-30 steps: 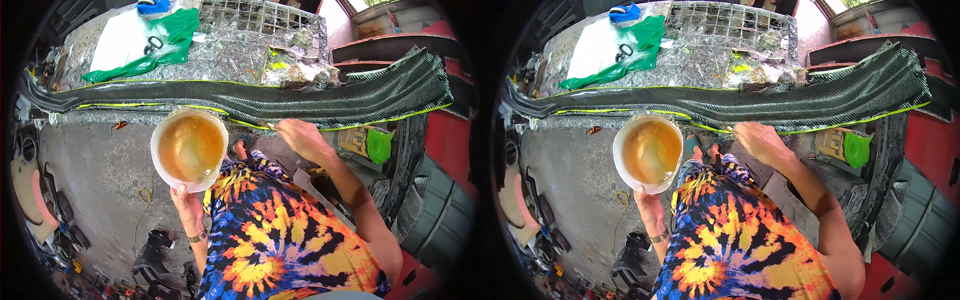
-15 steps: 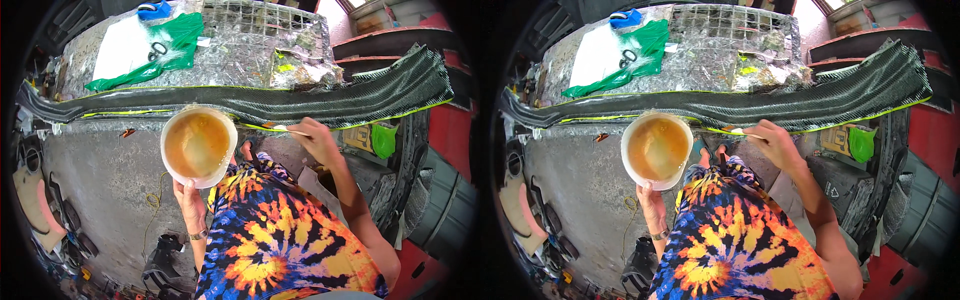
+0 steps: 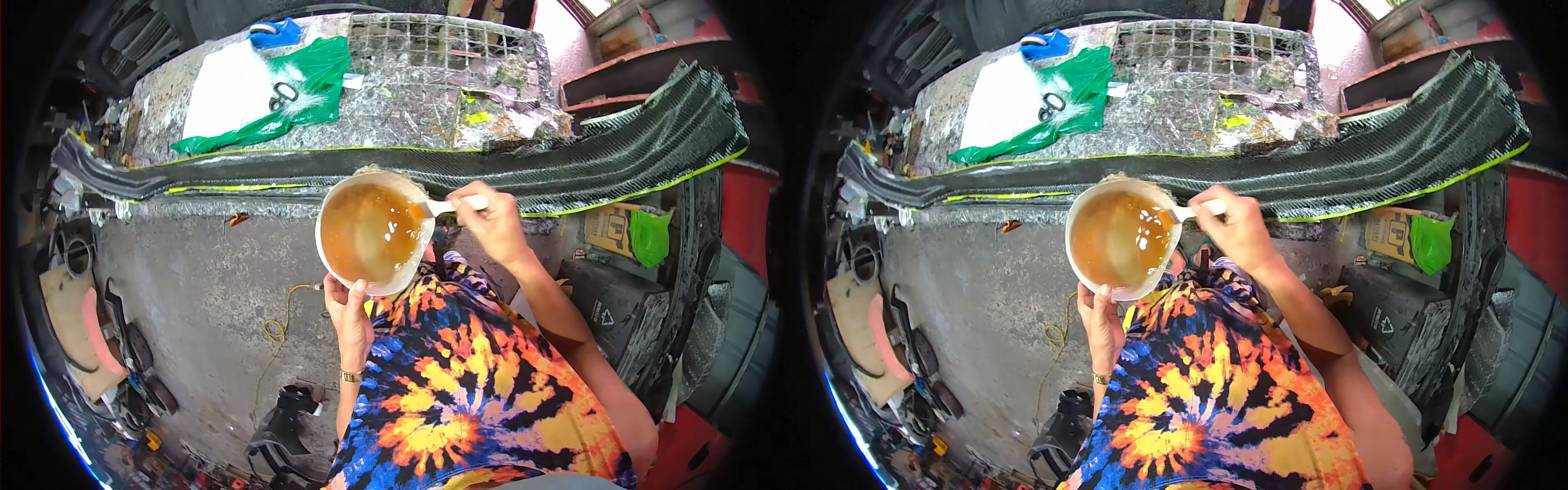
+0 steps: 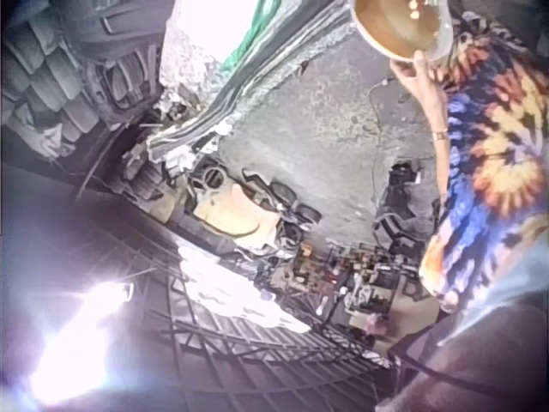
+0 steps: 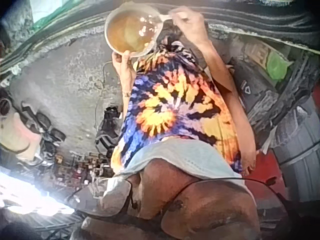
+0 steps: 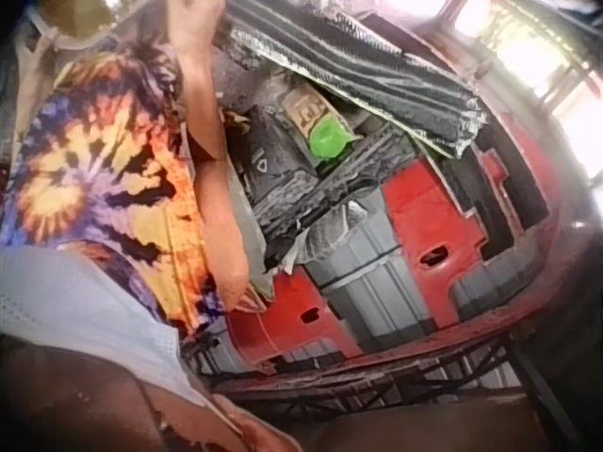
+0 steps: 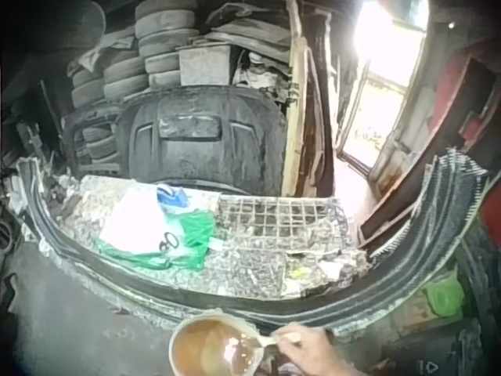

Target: The person applies a liquid substance to a long carbon fiber part using a brush, dipping the brush into a plastic container held in the left hand. The person works their way along the length of the part, ensuring the substance is spread into the texture of the material and along the edges.

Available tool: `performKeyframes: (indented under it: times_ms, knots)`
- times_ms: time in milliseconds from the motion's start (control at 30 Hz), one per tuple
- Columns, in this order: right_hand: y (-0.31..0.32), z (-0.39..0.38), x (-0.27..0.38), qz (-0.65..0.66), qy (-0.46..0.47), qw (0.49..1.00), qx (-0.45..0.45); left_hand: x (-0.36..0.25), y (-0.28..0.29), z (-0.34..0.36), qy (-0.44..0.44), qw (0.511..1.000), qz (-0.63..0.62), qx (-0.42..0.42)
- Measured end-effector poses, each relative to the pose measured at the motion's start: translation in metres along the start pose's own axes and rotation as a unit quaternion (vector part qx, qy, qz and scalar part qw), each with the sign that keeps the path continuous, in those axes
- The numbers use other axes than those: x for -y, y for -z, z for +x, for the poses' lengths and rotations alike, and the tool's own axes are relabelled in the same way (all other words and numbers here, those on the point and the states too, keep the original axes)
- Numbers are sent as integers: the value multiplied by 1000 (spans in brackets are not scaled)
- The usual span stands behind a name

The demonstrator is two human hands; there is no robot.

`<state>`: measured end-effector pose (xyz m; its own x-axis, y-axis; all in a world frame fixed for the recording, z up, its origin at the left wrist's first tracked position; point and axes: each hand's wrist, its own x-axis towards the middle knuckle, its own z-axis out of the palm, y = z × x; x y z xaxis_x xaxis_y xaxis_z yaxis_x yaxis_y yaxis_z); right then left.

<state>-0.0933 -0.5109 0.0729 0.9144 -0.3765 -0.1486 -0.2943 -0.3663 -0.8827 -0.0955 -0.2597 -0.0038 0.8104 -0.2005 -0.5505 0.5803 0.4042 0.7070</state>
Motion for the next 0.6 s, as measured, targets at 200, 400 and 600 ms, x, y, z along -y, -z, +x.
performKeyframes:
  times_ms: [200,400,600]
  knots:
    - [30,-7,-24,283,-110,949,-82,-12,-5,-10,-3,998,-29,-59]
    - [8,-10,-52,87,-91,990,-69,-24,16,-15,-3,997,-5,-72]
    - [-8,-15,-53,-63,20,998,15,-38,22,-24,-1,996,14,-85]
